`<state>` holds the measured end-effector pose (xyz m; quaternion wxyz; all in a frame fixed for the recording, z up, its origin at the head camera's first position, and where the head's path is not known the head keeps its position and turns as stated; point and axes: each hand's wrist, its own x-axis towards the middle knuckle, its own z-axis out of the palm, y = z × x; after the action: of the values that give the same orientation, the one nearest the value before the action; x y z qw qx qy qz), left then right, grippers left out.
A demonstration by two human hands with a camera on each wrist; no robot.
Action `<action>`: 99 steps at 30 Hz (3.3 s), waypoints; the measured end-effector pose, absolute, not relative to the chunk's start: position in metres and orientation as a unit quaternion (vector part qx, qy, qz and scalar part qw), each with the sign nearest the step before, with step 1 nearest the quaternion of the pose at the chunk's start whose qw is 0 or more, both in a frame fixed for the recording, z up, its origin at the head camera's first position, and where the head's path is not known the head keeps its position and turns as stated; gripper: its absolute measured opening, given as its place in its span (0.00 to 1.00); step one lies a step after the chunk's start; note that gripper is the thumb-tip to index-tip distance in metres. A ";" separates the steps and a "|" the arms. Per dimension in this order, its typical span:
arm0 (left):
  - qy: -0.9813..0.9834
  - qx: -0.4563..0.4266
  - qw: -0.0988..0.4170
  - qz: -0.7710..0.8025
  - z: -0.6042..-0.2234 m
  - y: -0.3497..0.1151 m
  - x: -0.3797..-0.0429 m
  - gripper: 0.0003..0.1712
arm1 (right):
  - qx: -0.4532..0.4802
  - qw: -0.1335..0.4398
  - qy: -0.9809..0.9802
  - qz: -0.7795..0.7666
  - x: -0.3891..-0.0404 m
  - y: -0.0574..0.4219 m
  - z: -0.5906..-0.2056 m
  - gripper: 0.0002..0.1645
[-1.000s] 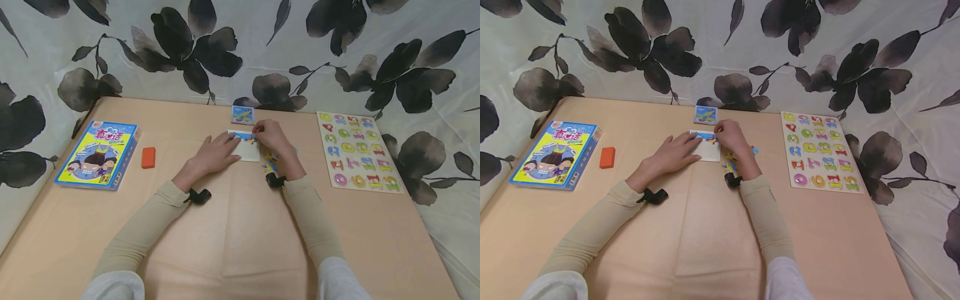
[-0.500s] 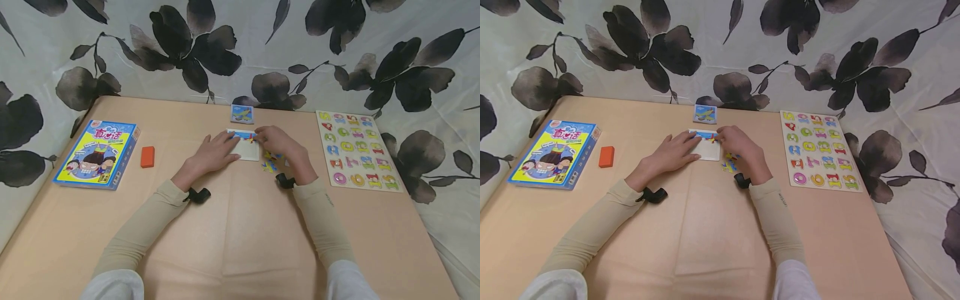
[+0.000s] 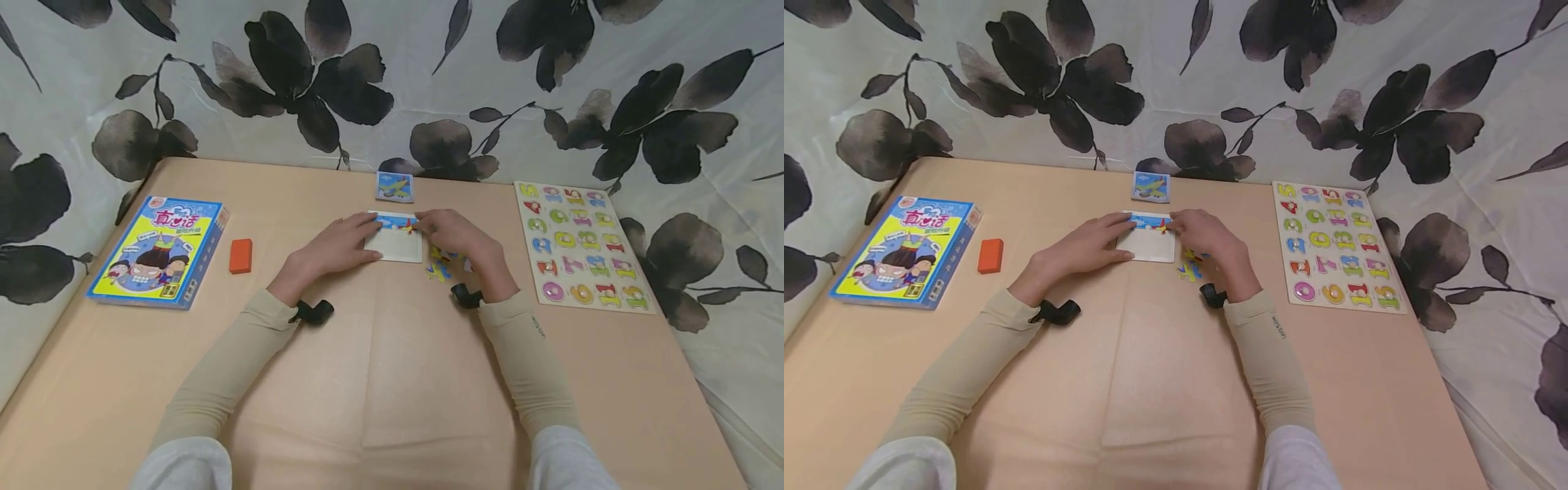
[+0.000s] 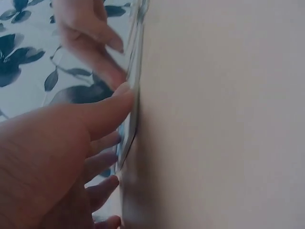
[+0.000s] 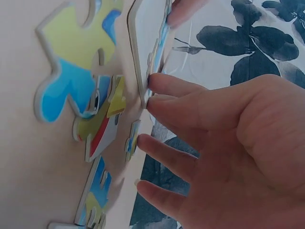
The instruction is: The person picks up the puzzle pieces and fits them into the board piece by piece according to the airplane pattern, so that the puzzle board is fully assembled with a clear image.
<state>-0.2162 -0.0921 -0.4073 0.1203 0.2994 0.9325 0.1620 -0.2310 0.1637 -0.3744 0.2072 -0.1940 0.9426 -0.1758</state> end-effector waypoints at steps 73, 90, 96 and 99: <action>0.928 0.296 0.142 0.178 -0.404 -0.107 -0.215 0.43 | -0.094 0.162 0.931 -0.312 -0.221 0.230 -0.379 0.20; 0.928 0.293 0.147 0.178 -0.405 -0.106 -0.217 0.43 | -0.114 0.199 0.941 -0.250 -0.215 0.219 -0.380 0.22; 0.929 0.288 0.150 0.178 -0.405 -0.106 -0.217 0.43 | -0.111 0.202 0.936 -0.265 -0.216 0.221 -0.382 0.20; 0.928 0.289 0.151 0.178 -0.405 -0.106 -0.217 0.43 | -0.111 0.203 0.933 -0.275 -0.217 0.222 -0.382 0.19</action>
<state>-0.2167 -0.1057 -0.4050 0.1507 0.2890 0.9285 0.1780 -0.2166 0.2219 -0.3824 0.2034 -0.1107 0.9332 -0.2747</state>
